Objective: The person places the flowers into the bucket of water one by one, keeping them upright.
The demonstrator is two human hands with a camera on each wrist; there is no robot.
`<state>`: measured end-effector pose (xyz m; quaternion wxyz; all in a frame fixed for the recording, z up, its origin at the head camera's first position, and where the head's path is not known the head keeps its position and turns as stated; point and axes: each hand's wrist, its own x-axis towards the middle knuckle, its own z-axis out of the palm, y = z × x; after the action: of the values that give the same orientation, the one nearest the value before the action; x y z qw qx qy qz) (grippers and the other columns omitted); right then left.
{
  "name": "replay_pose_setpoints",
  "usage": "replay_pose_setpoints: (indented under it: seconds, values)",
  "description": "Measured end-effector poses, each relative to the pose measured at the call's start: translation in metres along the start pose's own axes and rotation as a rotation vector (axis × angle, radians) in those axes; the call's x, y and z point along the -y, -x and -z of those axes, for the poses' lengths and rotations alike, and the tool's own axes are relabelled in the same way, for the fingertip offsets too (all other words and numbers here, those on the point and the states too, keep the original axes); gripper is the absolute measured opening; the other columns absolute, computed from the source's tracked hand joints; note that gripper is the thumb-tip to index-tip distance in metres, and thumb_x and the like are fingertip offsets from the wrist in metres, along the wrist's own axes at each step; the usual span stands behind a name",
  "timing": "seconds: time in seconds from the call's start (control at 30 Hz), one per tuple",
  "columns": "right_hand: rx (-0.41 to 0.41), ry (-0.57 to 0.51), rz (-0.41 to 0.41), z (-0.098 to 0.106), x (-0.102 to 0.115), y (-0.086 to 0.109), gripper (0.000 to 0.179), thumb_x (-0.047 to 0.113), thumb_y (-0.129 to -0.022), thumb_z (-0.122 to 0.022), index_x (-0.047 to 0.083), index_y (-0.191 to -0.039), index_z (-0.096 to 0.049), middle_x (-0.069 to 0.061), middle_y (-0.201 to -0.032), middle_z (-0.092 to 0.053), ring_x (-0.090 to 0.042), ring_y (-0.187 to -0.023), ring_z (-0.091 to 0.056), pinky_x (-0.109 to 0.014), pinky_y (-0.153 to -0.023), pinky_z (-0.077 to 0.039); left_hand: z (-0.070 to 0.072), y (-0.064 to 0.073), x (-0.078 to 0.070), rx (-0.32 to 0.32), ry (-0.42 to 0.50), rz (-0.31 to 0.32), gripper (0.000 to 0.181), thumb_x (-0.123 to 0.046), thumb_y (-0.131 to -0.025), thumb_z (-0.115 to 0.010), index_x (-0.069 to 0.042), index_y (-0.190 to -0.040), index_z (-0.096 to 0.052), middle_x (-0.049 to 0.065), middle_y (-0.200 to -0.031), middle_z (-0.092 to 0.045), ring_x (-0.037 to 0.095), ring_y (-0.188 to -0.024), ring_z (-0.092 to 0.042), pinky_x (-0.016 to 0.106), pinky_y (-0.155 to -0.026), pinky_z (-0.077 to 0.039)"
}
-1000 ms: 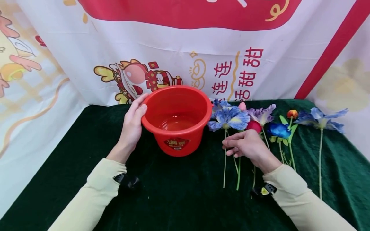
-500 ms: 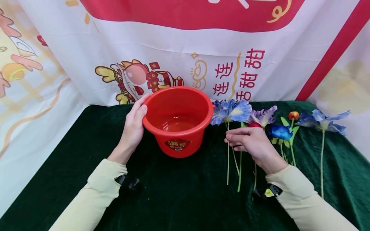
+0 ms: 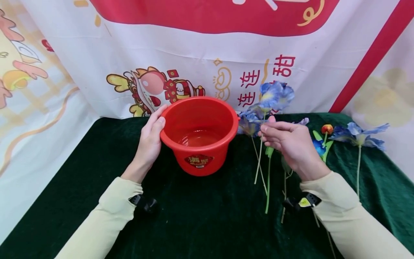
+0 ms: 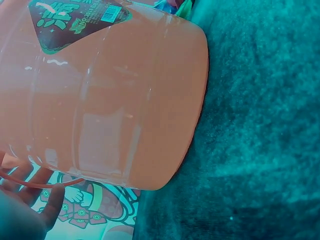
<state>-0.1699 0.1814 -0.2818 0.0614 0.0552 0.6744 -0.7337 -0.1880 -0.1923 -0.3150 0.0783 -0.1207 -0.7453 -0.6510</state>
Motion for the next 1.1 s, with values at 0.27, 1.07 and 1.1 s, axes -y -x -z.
replay_pose_setpoints:
  seconds: [0.27, 1.07, 1.1]
  values:
    - [-0.056, -0.035, 0.067, -0.018, 0.031, -0.007, 0.022, 0.024, -0.091, -0.084, 0.012, -0.110, -0.083, 0.001, -0.099, -0.082, -0.013, -0.078, -0.076, -0.024, -0.080, -0.065, -0.002, -0.001, 0.001, -0.002, 0.011, -0.002, 0.053, -0.033, -0.116, -0.035, -0.023, -0.167, -0.033, -0.002, -0.168, -0.042, 0.026, -0.149, -0.047, 0.019, -0.108, -0.053]
    - [-0.095, -0.078, 0.095, -0.102, 0.068, -0.043, 0.031, 0.010, -0.096, -0.076, 0.001, -0.125, -0.076, -0.018, -0.118, -0.076, -0.017, -0.076, -0.076, -0.035, -0.088, -0.065, 0.000, 0.000, 0.000, -0.004, -0.017, 0.011, 0.053, -0.035, -0.115, -0.035, -0.024, -0.167, -0.033, -0.003, -0.168, -0.043, 0.025, -0.148, -0.049, 0.020, -0.108, -0.053]
    - [-0.094, -0.066, 0.102, -0.106, 0.067, -0.044, 0.030, 0.009, -0.096, -0.076, 0.001, -0.125, -0.076, -0.017, -0.116, -0.076, -0.017, -0.075, -0.076, -0.036, -0.089, -0.065, 0.001, 0.000, -0.001, -0.010, -0.023, 0.012, 0.053, -0.035, -0.115, -0.036, -0.023, -0.167, -0.033, -0.003, -0.168, -0.043, 0.025, -0.147, -0.050, 0.020, -0.108, -0.053]
